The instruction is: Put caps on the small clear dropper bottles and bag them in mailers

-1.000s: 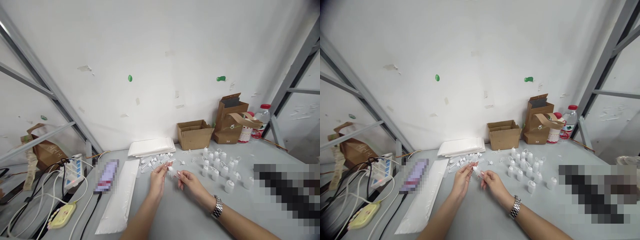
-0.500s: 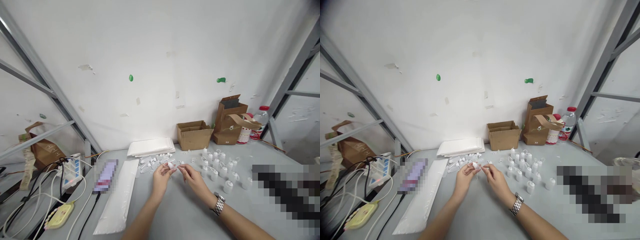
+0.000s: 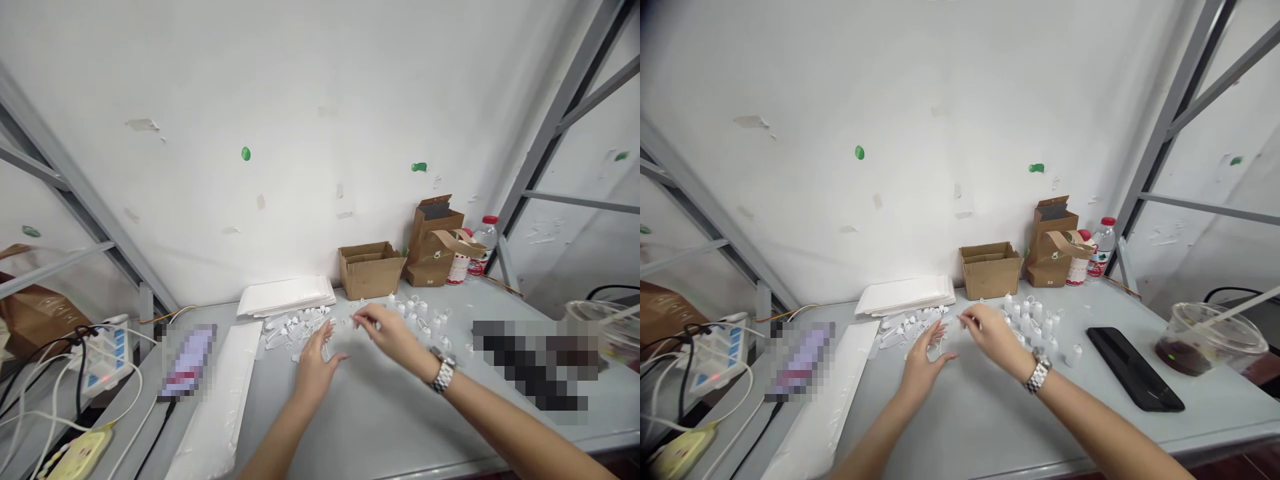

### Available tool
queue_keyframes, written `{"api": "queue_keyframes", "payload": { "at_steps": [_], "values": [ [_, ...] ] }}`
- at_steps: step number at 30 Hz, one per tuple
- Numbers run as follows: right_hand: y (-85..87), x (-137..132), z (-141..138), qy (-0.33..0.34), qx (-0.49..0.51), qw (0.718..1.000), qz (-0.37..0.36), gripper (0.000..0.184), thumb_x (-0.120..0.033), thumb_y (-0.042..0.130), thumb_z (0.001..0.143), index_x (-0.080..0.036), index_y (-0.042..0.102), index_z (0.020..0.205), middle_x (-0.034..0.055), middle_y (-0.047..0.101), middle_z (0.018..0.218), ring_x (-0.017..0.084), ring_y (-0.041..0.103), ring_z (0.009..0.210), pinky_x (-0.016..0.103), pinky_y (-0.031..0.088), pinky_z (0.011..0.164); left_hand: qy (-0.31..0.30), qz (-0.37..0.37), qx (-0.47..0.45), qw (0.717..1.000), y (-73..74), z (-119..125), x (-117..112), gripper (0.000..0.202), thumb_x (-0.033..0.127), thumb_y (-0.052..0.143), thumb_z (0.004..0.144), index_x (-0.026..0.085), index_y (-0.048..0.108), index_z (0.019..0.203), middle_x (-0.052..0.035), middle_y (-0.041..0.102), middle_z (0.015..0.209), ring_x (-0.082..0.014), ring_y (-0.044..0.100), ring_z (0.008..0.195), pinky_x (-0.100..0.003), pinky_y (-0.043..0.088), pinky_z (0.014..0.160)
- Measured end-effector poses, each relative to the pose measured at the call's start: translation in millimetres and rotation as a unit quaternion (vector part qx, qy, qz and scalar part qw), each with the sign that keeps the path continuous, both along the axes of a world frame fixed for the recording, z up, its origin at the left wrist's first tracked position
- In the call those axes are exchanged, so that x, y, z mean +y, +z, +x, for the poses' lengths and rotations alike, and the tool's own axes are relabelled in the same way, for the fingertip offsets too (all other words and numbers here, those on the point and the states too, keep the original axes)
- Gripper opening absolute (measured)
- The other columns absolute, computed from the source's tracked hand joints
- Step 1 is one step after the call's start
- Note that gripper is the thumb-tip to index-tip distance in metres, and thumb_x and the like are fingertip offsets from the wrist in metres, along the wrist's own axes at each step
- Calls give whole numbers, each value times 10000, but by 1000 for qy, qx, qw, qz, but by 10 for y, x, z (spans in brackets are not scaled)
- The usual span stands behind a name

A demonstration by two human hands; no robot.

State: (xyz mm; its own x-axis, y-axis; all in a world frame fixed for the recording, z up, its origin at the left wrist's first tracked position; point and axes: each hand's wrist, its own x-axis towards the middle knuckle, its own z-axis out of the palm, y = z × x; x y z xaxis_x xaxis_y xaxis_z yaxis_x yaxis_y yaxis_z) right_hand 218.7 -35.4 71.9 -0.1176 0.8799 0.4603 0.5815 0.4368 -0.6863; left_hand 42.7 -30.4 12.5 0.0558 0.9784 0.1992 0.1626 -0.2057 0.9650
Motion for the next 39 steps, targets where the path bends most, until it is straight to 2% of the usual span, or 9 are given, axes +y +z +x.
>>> {"api": "queue_keyframes", "payload": {
  "at_steps": [3,5,7,10,13,16,28,35,39],
  "values": [
    [220,193,304,-89,-30,996,-5,227,-378,481,833,-229,629,747,22,662,700,165,558,589,278,384,593,14,27,58,998,-25,-10,20,590,165,681,609,295,529,1164,-50,576,1153,-228,553,1017,-370,392,889],
    [281,363,500,-137,-71,988,-6,214,-335,476,830,-220,638,750,25,675,719,166,571,612,273,376,599,25,34,96,995,-53,-22,30,555,160,631,653,289,513,1180,-60,554,1162,-230,545,1021,-380,386,896],
    [254,528,646,-150,-143,978,-19,238,-297,452,832,-209,646,728,28,681,723,163,575,622,275,365,615,34,34,119,992,-80,-36,38,534,158,598,676,284,508,1187,-70,541,1171,-237,534,1034,-387,381,901],
    [118,706,750,-161,-245,956,-22,272,-258,434,835,-194,666,707,41,673,755,171,574,715,293,327,670,41,31,127,991,-119,-57,55,510,162,577,688,288,515,1178,-74,532,1182,-245,525,1047,-382,386,894],
    [-16,794,768,-180,-276,944,-17,259,-231,463,816,-196,689,695,57,651,783,202,544,821,321,275,703,44,36,130,990,-158,-71,79,501,170,561,698,294,507,1181,-66,524,1191,-241,516,1066,-377,391,889],
    [-90,836,772,-192,-295,936,-20,258,-221,475,808,-217,709,702,61,630,778,213,516,838,326,246,691,46,37,127,990,-180,-76,96,491,177,560,700,291,512,1175,-68,527,1188,-245,512,1074,-376,392,886],
    [-197,867,764,-205,-330,921,-31,284,-185,476,801,-227,706,639,56,625,789,206,497,835,320,228,677,38,39,136,989,-141,-74,94,444,191,554,712,252,533,1151,-89,545,1183,-258,505,1100,-397,362,923],
    [-131,837,739,-211,-347,914,-15,284,-193,473,808,-192,691,628,61,593,762,194,493,799,319,221,677,36,42,138,989,-174,-84,108,430,214,552,725,252,531,1153,-91,548,1191,-256,502,1112,-385,363,927],
    [-10,731,679,-216,-365,905,29,316,-201,407,857,-171,679,699,72,565,788,191,478,798,324,222,706,36,40,199,979,-168,-86,106,429,211,512,749,240,495,1177,-86,539,1190,-241,498,1109,-385,370,923]
  ]
}}
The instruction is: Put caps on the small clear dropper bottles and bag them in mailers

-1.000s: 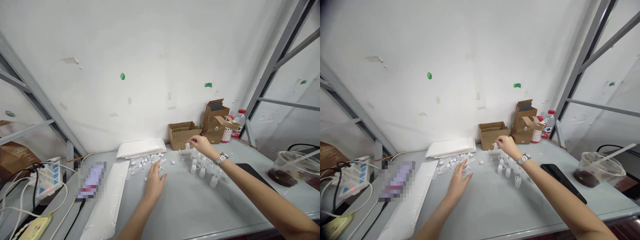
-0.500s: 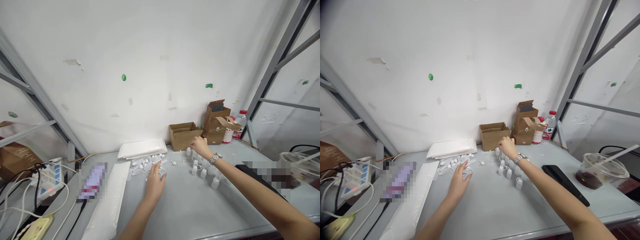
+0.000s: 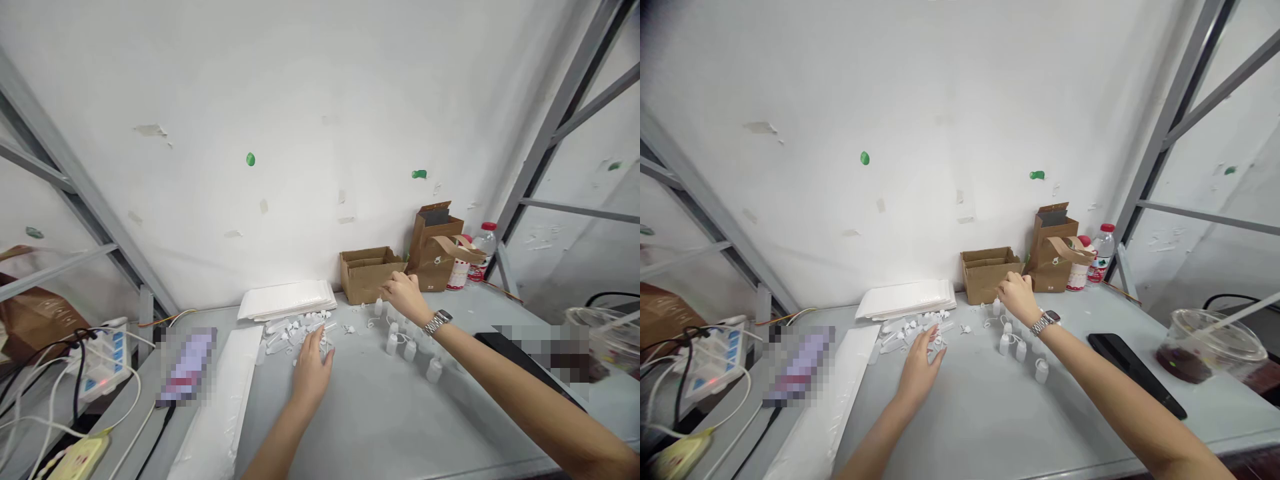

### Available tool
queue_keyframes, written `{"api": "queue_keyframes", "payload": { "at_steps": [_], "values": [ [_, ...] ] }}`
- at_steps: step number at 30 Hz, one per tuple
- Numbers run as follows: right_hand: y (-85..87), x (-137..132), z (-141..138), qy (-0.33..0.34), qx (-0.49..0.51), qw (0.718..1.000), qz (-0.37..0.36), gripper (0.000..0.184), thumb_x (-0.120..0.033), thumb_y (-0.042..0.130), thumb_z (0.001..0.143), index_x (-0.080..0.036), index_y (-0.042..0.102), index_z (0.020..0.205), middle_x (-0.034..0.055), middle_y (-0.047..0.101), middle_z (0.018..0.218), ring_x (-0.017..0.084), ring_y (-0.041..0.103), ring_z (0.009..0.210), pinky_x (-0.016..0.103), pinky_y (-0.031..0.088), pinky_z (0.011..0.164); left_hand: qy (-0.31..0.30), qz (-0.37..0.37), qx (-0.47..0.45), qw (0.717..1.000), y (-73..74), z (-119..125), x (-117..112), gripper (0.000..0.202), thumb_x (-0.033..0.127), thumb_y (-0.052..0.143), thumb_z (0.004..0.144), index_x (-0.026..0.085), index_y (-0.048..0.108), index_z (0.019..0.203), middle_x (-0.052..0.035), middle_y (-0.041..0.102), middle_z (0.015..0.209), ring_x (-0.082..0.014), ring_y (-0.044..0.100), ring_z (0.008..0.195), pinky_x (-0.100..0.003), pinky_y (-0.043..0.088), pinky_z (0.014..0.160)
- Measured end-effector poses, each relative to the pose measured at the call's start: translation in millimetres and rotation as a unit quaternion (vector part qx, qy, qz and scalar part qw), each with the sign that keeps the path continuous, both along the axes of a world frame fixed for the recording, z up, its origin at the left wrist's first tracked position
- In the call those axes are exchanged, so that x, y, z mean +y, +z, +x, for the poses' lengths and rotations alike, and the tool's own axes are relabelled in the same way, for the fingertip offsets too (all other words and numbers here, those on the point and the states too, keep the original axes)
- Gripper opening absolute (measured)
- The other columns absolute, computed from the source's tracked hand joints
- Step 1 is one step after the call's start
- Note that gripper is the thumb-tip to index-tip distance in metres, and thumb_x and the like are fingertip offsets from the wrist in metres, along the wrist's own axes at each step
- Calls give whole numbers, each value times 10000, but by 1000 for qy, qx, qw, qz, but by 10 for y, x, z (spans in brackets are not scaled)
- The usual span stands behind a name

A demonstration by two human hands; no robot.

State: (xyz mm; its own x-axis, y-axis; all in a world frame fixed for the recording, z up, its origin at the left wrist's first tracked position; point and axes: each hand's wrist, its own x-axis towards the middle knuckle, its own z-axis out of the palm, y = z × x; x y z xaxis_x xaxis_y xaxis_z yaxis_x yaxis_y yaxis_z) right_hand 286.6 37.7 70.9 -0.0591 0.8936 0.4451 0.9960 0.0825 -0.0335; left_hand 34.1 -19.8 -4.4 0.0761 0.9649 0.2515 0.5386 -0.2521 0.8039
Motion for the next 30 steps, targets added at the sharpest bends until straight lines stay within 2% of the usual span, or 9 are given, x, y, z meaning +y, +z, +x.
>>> {"api": "queue_keyframes", "payload": {
  "at_steps": [2,7,10,13,17,22,24,26,30],
  "values": [
    [41,-55,-73,39,-48,998,-1,304,-174,376,872,-161,664,774,80,563,829,188,479,803,320,228,720,5,7,41,999,4,-5,6,412,200,495,752,223,495,1163,-91,545,1161,-237,507,1085,-388,378,915],
    [-63,-80,-351,166,-162,960,-159,260,-26,443,781,-161,656,840,93,599,891,185,528,834,292,264,716,57,59,34,996,74,-68,65,269,292,432,807,190,499,1047,-94,574,1010,-220,555,935,-390,412,855],
    [-206,-49,-500,167,-179,951,-190,258,11,472,743,-147,670,787,109,633,857,186,565,782,306,282,745,107,66,5,992,169,-167,121,247,381,355,843,192,472,951,-79,575,915,-205,563,827,-369,433,779],
    [-301,-38,-595,156,-185,948,-206,265,6,470,763,-155,679,735,118,663,819,198,589,755,332,290,784,130,32,48,990,254,-290,167,260,412,313,852,203,467,844,-66,575,841,-214,556,807,-353,420,738],
    [-294,-54,-649,163,-179,946,-215,277,-21,465,789,-171,675,689,105,687,768,196,607,717,339,308,801,52,-70,125,988,293,-420,188,254,447,437,788,199,487,767,-63,582,817,-224,553,811,-327,402,711],
    [-79,-159,-717,202,-166,945,-196,276,24,440,760,-144,659,753,110,688,813,186,615,745,317,331,808,-56,-100,174,978,300,-498,166,323,313,723,532,191,571,789,-56,585,919,-240,523,930,-300,379,785],
    [-4,-268,-786,229,-121,947,-192,244,-8,448,768,-146,649,768,96,685,809,180,612,742,307,354,783,-52,-117,209,970,298,-514,155,297,250,730,509,191,604,771,-62,587,914,-258,511,962,-305,372,796],
    [-2,-401,-879,273,6,936,-223,156,-111,500,781,-161,642,741,64,681,758,176,606,712,286,392,720,-39,-123,232,964,282,-522,151,254,210,716,520,192,622,756,-65,591,908,-265,509,977,-304,371,794],
    [-244,-583,-1060,290,282,851,-335,154,-273,522,795,-175,640,798,17,655,668,149,590,597,241,432,560,-24,-98,253,962,227,-530,176,158,201,684,584,185,626,730,-74,618,878,-263,530,955,-309,372,785]
  ]
}}
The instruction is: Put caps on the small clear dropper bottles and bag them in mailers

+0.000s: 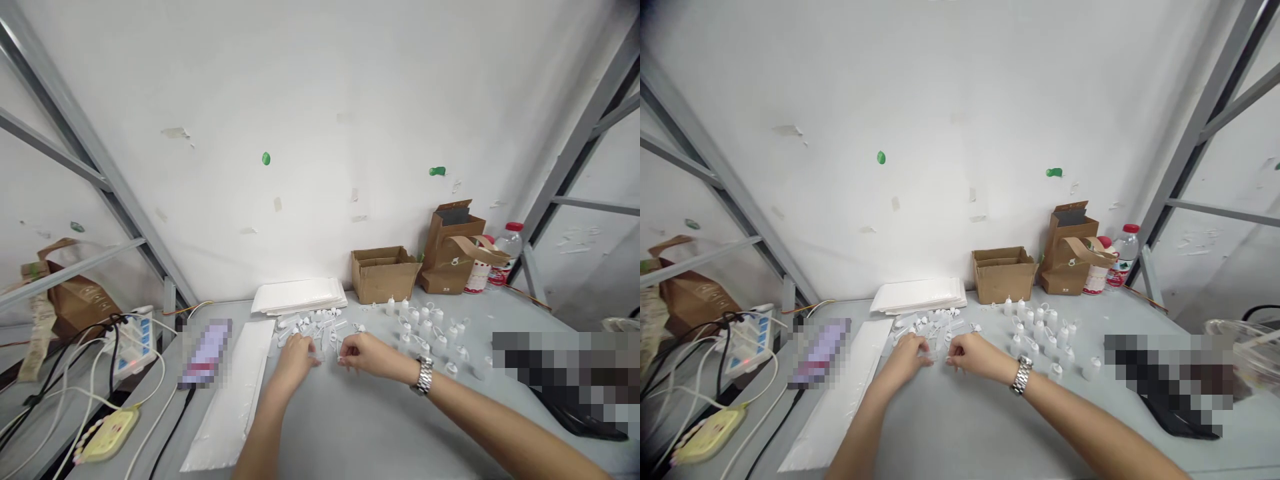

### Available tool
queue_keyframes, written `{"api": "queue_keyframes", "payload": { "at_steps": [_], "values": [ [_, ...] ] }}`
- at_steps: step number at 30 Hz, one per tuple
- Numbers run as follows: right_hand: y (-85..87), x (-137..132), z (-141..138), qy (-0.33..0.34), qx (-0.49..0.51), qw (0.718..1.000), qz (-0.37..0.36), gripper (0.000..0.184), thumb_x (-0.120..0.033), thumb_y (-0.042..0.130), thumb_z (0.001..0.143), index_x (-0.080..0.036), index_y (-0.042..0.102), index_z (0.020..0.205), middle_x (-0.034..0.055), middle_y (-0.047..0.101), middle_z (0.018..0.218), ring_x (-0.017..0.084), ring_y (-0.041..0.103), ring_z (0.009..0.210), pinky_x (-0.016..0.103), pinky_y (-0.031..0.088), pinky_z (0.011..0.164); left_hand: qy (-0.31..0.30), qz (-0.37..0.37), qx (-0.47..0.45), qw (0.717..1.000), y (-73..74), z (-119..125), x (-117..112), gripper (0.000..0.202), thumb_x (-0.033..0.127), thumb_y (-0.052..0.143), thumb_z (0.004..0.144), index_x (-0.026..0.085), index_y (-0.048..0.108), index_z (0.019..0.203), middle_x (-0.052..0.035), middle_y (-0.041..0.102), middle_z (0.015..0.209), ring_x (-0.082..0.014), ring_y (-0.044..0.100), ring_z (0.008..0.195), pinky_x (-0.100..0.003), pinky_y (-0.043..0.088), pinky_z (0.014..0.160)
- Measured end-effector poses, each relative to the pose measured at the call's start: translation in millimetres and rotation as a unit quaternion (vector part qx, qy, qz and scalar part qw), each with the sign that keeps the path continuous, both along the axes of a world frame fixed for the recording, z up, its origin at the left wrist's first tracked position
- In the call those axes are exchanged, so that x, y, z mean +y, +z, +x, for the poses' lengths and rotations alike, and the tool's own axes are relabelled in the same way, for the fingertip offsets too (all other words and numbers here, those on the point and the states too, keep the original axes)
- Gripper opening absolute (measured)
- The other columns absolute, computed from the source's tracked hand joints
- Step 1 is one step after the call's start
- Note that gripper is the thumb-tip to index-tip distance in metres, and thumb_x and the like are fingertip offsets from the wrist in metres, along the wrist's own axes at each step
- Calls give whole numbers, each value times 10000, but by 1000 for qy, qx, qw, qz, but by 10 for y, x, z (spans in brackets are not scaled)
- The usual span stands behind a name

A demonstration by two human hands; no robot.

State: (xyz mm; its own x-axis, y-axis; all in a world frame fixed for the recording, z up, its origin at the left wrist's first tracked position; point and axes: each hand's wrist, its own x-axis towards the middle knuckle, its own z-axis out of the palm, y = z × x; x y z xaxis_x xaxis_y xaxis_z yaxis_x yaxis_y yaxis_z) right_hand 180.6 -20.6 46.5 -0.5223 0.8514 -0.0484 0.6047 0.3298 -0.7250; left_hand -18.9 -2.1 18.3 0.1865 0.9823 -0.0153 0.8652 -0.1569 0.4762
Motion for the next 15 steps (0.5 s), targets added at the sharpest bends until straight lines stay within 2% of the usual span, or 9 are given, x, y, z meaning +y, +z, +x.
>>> {"api": "queue_keyframes", "payload": {
  "at_steps": [1,4,6,10,15],
  "values": [
    [-84,-9,-29,-30,23,999,-5,170,-285,531,788,-171,645,841,23,652,689,155,591,615,252,442,580,0,9,-1,1000,-8,-2,12,139,202,670,607,179,623,736,-80,627,872,-260,540,940,-311,374,780],
    [-293,36,-65,-138,89,985,58,297,-316,549,772,-172,623,1021,55,633,846,170,586,720,295,456,707,5,29,-33,999,-1,3,53,105,210,609,688,174,606,786,-81,655,848,-235,579,870,-312,386,751],
    [-372,81,-59,-179,156,970,57,350,-370,494,805,-179,598,1080,59,611,884,153,572,684,298,469,695,10,50,-71,996,27,30,69,106,221,591,715,187,592,815,-61,667,851,-212,596,836,-315,389,758],
    [-431,95,-44,-196,258,946,-6,404,-459,462,808,-172,599,1057,39,607,816,131,540,590,269,477,565,-10,124,-129,984,64,168,30,178,237,641,687,215,570,849,-18,671,884,-194,597,858,-363,356,854],
    [-447,40,-45,-169,273,946,-44,377,-479,570,738,-170,632,944,-1,606,667,122,528,516,261,463,536,-52,161,-154,973,-29,379,-68,189,247,640,689,232,566,862,-4,656,849,-198,573,868,-382,354,869]
  ]
}}
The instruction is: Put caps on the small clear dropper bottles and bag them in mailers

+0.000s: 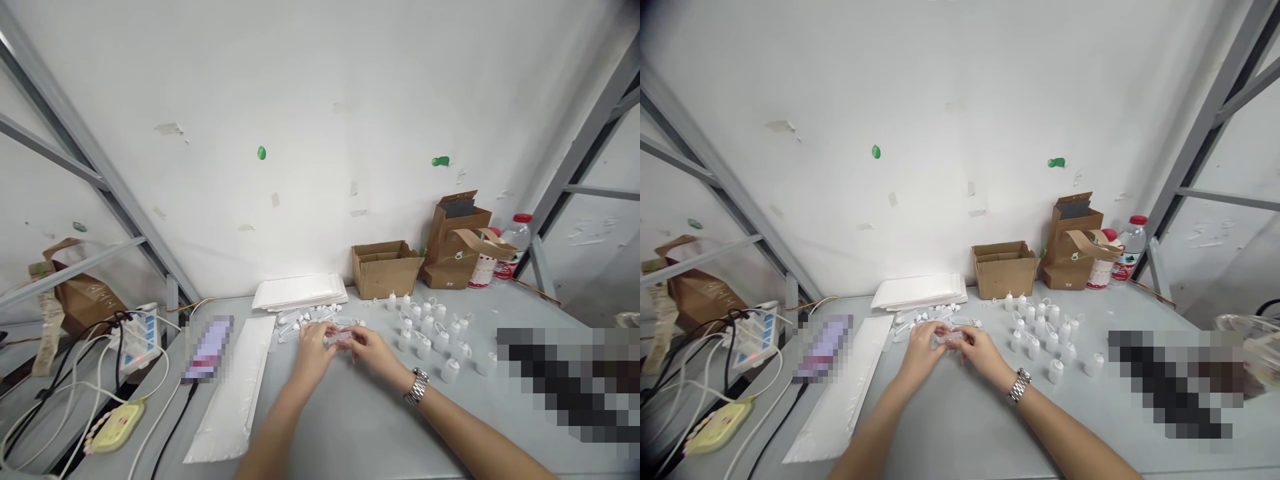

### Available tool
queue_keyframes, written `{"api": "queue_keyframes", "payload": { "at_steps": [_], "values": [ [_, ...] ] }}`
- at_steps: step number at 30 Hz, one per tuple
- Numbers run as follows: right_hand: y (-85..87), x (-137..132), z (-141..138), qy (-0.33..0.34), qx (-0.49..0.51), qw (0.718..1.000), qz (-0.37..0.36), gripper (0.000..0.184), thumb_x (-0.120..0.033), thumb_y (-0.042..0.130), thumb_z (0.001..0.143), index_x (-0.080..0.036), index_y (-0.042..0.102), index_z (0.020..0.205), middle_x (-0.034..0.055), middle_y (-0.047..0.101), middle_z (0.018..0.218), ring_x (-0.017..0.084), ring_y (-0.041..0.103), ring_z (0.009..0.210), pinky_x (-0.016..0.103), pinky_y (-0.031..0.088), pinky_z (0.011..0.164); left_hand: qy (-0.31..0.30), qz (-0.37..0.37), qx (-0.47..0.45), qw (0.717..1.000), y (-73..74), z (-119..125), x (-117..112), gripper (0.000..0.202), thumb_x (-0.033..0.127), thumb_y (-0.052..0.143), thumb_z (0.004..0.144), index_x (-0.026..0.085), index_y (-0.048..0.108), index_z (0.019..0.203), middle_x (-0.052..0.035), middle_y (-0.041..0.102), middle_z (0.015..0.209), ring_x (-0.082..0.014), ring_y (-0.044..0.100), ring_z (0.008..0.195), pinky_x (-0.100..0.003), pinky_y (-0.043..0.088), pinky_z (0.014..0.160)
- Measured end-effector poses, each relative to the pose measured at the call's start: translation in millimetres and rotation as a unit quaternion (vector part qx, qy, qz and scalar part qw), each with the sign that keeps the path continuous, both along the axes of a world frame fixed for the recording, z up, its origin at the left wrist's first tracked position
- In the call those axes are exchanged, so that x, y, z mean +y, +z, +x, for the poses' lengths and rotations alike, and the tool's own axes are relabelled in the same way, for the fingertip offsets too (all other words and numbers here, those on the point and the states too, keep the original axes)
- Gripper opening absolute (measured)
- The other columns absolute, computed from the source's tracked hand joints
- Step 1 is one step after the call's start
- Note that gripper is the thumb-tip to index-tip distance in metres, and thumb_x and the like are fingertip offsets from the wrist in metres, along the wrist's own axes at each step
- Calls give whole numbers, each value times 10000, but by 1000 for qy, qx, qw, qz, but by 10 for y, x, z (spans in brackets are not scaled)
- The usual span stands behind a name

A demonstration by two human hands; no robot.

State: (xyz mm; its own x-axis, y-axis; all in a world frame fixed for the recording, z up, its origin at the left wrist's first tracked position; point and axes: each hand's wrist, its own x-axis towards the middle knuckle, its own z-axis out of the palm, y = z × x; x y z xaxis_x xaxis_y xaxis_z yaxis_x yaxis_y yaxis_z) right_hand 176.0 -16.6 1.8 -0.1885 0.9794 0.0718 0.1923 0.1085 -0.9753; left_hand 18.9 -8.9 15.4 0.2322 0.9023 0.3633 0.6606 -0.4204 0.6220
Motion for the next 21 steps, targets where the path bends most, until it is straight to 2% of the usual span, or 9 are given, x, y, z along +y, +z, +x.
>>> {"api": "queue_keyframes", "payload": {
  "at_steps": [3,5,7,11,15,21],
  "values": [
    [22,15,51,-60,-6,998,22,368,-504,560,738,-160,626,850,12,617,667,131,532,513,272,452,542,28,-18,-27,999,-96,78,-5,264,279,645,688,213,545,924,-20,622,877,-192,562,852,-355,384,829],
    [46,40,107,-126,4,991,44,390,-524,555,735,-158,606,861,16,613,668,147,548,545,286,453,570,44,-36,-23,998,-152,116,12,293,318,642,693,197,541,941,-32,593,870,-194,550,836,-338,401,790],
    [65,61,154,-166,33,984,57,417,-549,548,728,-164,584,885,15,603,663,162,562,574,301,459,593,33,-46,5,998,-201,153,32,285,348,632,704,198,558,935,-36,569,860,-201,534,841,-333,402,782],
    [54,63,160,-160,85,983,43,458,-584,570,689,-176,558,896,16,605,682,170,575,578,321,477,600,7,-45,60,997,-290,206,72,167,292,586,751,207,610,893,-50,545,886,-213,510,893,-339,393,805],
    [27,37,113,-141,88,985,40,482,-594,548,702,-182,549,952,38,629,788,160,578,577,333,489,631,7,-54,50,997,-344,189,104,122,204,548,768,199,630,858,-56,543,886,-209,506,922,-338,393,827],
    [16,41,132,-140,109,984,24,484,-628,485,723,-185,544,909,42,613,801,155,567,546,348,490,620,1,-63,12,998,-290,153,91,81,162,553,744,193,608,795,-48,569,882,-197,521,913,-334,400,834]
  ]
}}
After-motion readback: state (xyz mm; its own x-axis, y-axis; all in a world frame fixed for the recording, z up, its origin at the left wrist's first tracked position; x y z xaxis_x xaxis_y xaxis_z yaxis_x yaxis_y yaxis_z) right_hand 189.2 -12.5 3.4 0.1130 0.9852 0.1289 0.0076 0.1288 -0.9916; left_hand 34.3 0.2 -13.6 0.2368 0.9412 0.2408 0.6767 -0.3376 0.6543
